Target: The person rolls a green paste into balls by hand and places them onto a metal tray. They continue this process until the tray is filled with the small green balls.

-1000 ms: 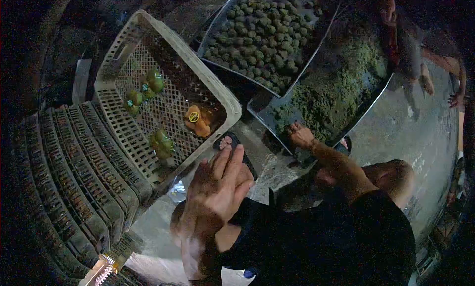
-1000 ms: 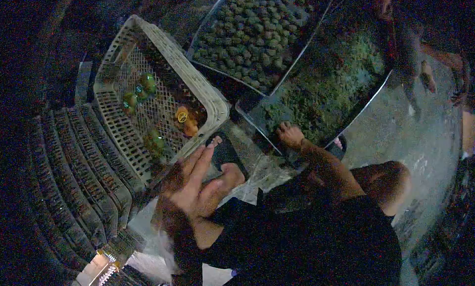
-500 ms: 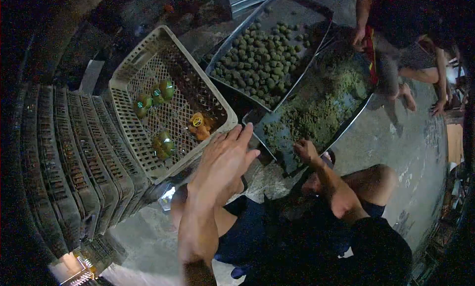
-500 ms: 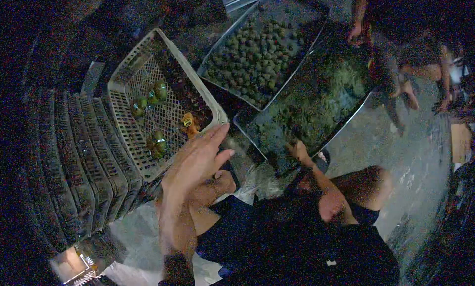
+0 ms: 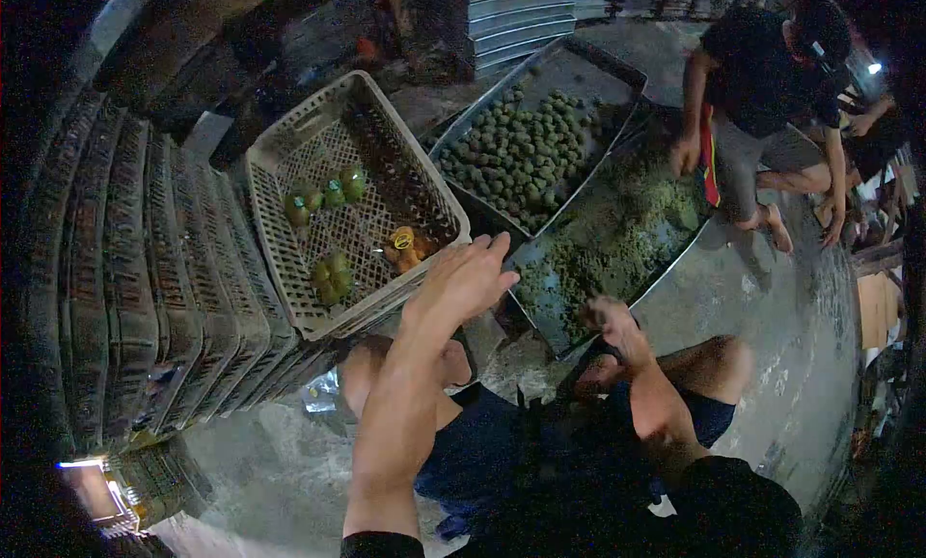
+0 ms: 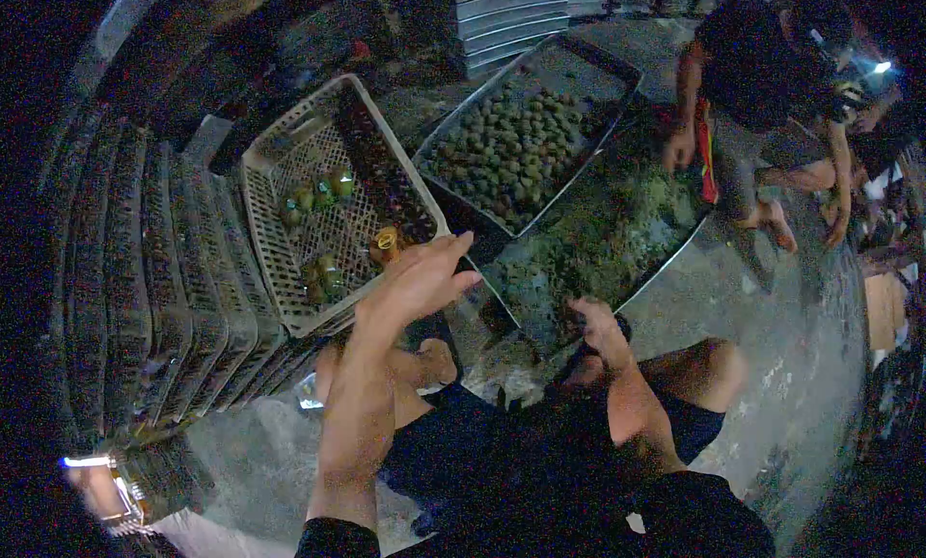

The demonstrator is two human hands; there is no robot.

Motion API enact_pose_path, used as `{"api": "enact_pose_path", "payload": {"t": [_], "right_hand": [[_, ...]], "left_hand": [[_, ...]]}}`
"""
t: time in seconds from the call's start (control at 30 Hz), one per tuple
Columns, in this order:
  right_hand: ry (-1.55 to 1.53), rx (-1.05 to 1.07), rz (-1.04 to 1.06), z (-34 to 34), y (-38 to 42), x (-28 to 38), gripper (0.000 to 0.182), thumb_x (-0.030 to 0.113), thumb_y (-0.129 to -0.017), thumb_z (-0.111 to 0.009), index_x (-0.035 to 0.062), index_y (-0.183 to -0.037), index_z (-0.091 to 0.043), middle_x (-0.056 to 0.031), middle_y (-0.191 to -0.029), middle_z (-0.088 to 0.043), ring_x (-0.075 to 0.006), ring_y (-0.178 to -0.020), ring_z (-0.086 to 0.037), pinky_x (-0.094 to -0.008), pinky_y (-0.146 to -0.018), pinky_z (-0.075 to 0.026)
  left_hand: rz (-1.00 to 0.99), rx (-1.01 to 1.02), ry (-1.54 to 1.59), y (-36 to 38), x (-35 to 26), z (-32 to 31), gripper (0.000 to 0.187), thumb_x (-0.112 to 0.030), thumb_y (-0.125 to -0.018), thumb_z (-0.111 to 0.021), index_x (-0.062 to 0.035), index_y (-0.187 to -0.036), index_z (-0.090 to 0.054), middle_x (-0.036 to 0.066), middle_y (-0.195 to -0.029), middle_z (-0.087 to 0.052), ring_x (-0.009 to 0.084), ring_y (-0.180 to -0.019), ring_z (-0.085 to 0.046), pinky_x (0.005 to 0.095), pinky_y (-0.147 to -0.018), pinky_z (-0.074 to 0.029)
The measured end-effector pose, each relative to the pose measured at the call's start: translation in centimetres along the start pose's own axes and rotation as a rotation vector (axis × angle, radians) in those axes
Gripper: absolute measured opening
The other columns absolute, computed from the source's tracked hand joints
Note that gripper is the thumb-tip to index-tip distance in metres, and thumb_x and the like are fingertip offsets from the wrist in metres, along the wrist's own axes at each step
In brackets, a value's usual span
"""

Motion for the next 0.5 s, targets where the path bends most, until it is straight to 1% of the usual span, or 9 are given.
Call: {"api": "enact_pose_path", "payload": {"t": [0.07,0.1,0.17,0.23,0.27,0.33,0.4,0.47,0.5], "right_hand": [[-0.386,-0.072,-0.7,-2.5,2.1,0.1,0.017,0.02,-0.089,-0.06,0.0043,-0.09,-0.067,-0.0047,-0.083,-0.064,-0.0154,-0.068,-0.059,-0.0316,-0.057,-0.042],[-0.388,-0.066,-0.69,-3.3,1.6,-0.7,0.017,0.02,-0.089,-0.06,0.0043,-0.09,-0.067,-0.0047,-0.083,-0.064,-0.0154,-0.068,-0.059,-0.0316,-0.057,-0.042],[-0.236,-0.179,-0.642,-3.6,0.6,-5.2,0.02,0.017,-0.092,-0.054,0.0044,-0.102,-0.067,-0.0043,-0.081,-0.063,-0.0149,-0.066,-0.057,-0.0311,-0.057,-0.042],[0.446,0.092,-0.374,-3.3,-1.1,-7.4,0.034,0.015,-0.093,-0.053,0.0009,-0.123,-0.056,-0.0051,-0.083,-0.062,-0.0151,-0.068,-0.058,-0.0308,-0.056,-0.042],[0.415,0.045,-0.361,-3.3,-0.7,-4.5,0.036,0.016,-0.092,-0.055,0.002,-0.125,-0.054,-0.0054,-0.085,-0.063,-0.0159,-0.072,-0.058,-0.0315,-0.058,-0.043],[-0.103,-0.015,-0.492,-3.4,1.0,1.1,0.041,0.017,-0.091,-0.057,0.0042,-0.129,-0.05,-0.0061,-0.089,-0.063,-0.0174,-0.079,-0.06,-0.0328,-0.061,-0.046],[-0.427,-0.035,-0.586,-3.1,2.2,5.3,0.047,0.019,-0.09,-0.06,0.0064,-0.133,-0.046,-0.0069,-0.092,-0.064,-0.0189,-0.086,-0.061,-0.0341,-0.063,-0.048],[-0.499,-0.058,-0.596,-1.8,2.7,6.6,0.038,0.021,-0.088,-0.064,0.0069,-0.121,-0.052,-0.0046,-0.091,-0.064,-0.0186,-0.08,-0.061,-0.0335,-0.062,-0.048],[-0.575,-0.076,-0.615,-1.5,3.1,6.5,0.029,0.023,-0.086,-0.067,0.0073,-0.108,-0.058,-0.0023,-0.09,-0.064,-0.0182,-0.073,-0.062,-0.033,-0.061,-0.049]], "left_hand": [[0.0,-0.024,0.003,0.2,0.1,0.3,0.056,-0.032,-0.09,-0.058,-0.0009,-0.135,-0.044,0.023,-0.133,-0.05,0.0363,-0.123,-0.049,0.0416,-0.103,-0.04],[0.003,-0.014,-0.001,0.3,0.1,0.3,0.057,-0.032,-0.09,-0.058,-0.0009,-0.135,-0.044,0.022,-0.134,-0.049,0.0361,-0.123,-0.048,0.0415,-0.104,-0.039],[0.011,-0.009,-0.009,0.6,0.0,0.7,0.057,-0.033,-0.09,-0.058,-0.0008,-0.135,-0.044,0.022,-0.135,-0.049,0.0359,-0.124,-0.048,0.0415,-0.104,-0.039],[0.036,0.047,-0.004,1.1,-0.1,1.0,0.057,-0.034,-0.09,-0.057,-0.0011,-0.135,-0.044,0.022,-0.136,-0.048,0.0356,-0.125,-0.047,0.0411,-0.104,-0.039],[0.037,0.045,-0.004,1.2,0.1,0.9,0.057,-0.034,-0.09,-0.057,-0.0011,-0.135,-0.044,0.022,-0.136,-0.048,0.0356,-0.125,-0.047,0.0411,-0.104,-0.039],[0.034,0.028,-0.019,1.2,0.7,0.4,0.057,-0.033,-0.09,-0.058,-0.0014,-0.135,-0.044,0.022,-0.137,-0.047,0.0354,-0.125,-0.048,0.0409,-0.104,-0.039],[0.024,0.014,-0.006,1.7,1.0,0.4,0.057,-0.033,-0.09,-0.058,-0.0014,-0.135,-0.045,0.021,-0.137,-0.047,0.035,-0.125,-0.048,0.0409,-0.104,-0.04],[0.013,-0.008,0.001,1.8,1.4,0.4,0.056,-0.033,-0.09,-0.058,-0.0014,-0.134,-0.045,0.021,-0.137,-0.048,0.0345,-0.124,-0.048,0.0409,-0.104,-0.04],[0.025,0.005,-0.003,1.8,1.7,0.1,0.056,-0.032,-0.09,-0.059,-0.001,-0.134,-0.045,0.02,-0.137,-0.048,0.0339,-0.125,-0.048,0.0409,-0.104,-0.039]]}}
Point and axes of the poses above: each hand's wrist, its own y-axis away from the middle knuckle, its own z-axis out of the back of the hand, x = y × z, the point moved 7 cm from there along -y, towards the middle knuckle
